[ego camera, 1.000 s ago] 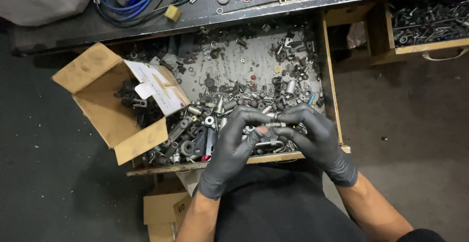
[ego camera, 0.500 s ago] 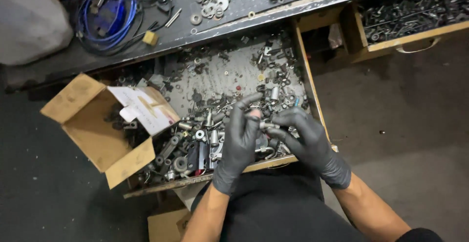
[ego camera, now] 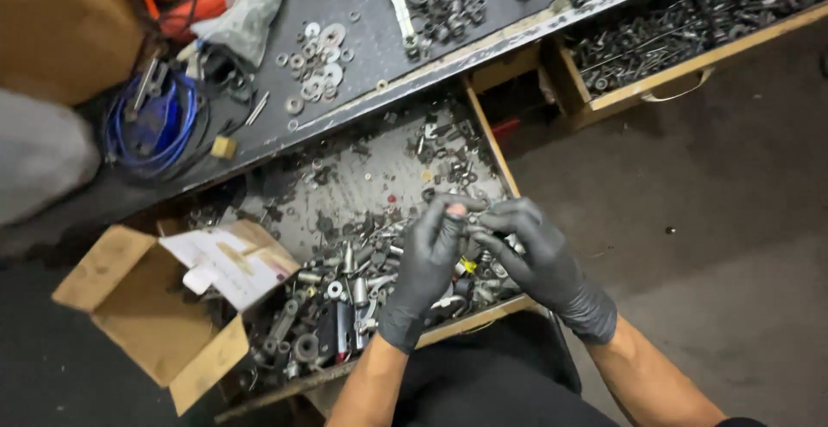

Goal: The person sorts through a drawer filled with various metal hardware parts, including bolts, nuts, and washers. They pick up individual items, examine them, and place them into a cardboard box or back into the drawer.

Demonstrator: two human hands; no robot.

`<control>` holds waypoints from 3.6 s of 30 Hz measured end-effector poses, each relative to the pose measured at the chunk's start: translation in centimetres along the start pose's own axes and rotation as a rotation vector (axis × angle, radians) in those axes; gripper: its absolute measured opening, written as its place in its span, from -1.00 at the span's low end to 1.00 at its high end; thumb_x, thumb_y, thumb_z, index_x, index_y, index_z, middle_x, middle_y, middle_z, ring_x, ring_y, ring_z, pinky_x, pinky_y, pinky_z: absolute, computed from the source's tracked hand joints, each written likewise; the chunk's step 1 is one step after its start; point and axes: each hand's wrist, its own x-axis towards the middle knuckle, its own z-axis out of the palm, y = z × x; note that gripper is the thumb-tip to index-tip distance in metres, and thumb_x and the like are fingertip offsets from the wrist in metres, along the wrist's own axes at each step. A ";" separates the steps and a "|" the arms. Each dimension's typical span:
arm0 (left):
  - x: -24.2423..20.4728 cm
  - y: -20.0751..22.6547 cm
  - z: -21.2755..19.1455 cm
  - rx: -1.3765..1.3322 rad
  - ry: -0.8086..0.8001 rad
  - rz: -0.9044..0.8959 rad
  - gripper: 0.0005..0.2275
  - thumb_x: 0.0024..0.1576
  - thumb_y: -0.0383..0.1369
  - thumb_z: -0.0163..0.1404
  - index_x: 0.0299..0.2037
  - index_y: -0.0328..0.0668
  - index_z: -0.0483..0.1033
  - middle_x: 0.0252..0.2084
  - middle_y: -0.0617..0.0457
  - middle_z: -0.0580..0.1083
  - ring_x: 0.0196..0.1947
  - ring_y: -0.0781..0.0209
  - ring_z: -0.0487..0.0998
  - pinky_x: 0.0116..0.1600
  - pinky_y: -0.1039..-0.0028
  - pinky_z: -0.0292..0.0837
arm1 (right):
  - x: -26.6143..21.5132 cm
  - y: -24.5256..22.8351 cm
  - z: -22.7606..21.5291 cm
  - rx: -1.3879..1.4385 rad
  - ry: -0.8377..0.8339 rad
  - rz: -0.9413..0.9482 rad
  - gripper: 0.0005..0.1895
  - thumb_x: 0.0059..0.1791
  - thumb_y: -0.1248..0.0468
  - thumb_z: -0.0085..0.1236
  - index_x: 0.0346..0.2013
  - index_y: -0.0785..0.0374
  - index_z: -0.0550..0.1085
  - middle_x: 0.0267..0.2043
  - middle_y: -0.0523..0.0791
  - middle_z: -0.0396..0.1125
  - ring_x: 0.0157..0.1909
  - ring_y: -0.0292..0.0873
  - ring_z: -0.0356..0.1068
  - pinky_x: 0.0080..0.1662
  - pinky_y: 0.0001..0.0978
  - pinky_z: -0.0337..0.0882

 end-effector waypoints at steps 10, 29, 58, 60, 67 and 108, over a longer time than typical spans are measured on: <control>6.2 3.9 5.3 -0.055 -0.199 0.091 -0.82 0.34 -0.29 -0.08 -0.15 -0.20 0.54 -0.68 0.10 0.33 -0.64 0.34 0.36 -0.42 0.58 0.29 | 1.6 2.0 -5.8 -0.060 0.319 0.034 -0.79 -0.01 0.55 0.25 -0.11 0.37 0.49 -0.08 -0.03 0.32 0.04 0.05 0.40 0.05 -0.24 0.44; 31.0 13.1 16.1 0.984 0.190 1.150 -0.40 0.06 -0.87 -0.09 0.30 -0.19 0.29 0.23 -0.24 0.39 -0.30 0.29 0.55 -0.35 0.68 0.53 | -0.9 4.8 -8.6 0.008 0.426 0.293 -0.87 0.06 0.44 0.10 -0.09 0.34 0.45 -0.03 -0.01 0.29 0.10 -0.09 0.36 0.11 -0.36 0.46; -1.6 -2.8 -8.4 0.352 -0.089 0.218 -0.67 0.25 -0.24 0.04 0.22 -0.03 0.52 -0.12 -0.21 0.58 -0.01 -0.26 0.58 0.09 0.07 0.49 | 11.5 9.9 0.7 -0.189 0.058 0.240 -0.84 0.04 0.44 0.30 -0.12 0.18 0.55 -0.20 -0.05 0.47 -0.05 -0.06 0.48 0.03 -0.22 0.47; -2.7 -3.9 -10.2 0.489 -0.105 0.129 -0.68 0.26 -0.18 0.02 0.18 -0.01 0.54 -0.12 -0.26 0.58 -0.01 -0.33 0.57 0.10 0.00 0.47 | 14.0 11.9 0.8 -0.143 0.158 0.227 -0.85 0.07 0.47 0.30 -0.11 0.25 0.53 -0.21 -0.03 0.45 -0.11 -0.10 0.45 0.03 -0.21 0.45; -5.1 -10.0 -11.8 0.592 -0.083 0.083 -0.63 0.27 -0.17 -0.07 0.28 0.07 0.42 0.21 -0.07 0.49 0.18 -0.04 0.49 0.24 0.15 0.38 | 17.6 19.6 0.7 -0.809 0.359 -0.020 -0.81 -0.02 0.19 0.50 -0.22 0.13 0.62 -0.14 -0.03 0.47 0.03 0.12 0.33 0.03 0.01 0.28; 18.7 -13.4 -2.2 1.229 0.009 0.454 -0.60 0.06 -0.25 0.20 0.14 0.18 0.49 0.13 0.04 0.44 0.15 -0.19 0.49 0.15 0.03 0.47 | 3.6 10.1 3.6 0.023 0.451 0.400 -0.72 0.25 0.19 -0.18 0.06 0.26 0.47 -0.61 -0.18 0.25 -0.50 -0.32 0.25 -0.34 -0.51 0.27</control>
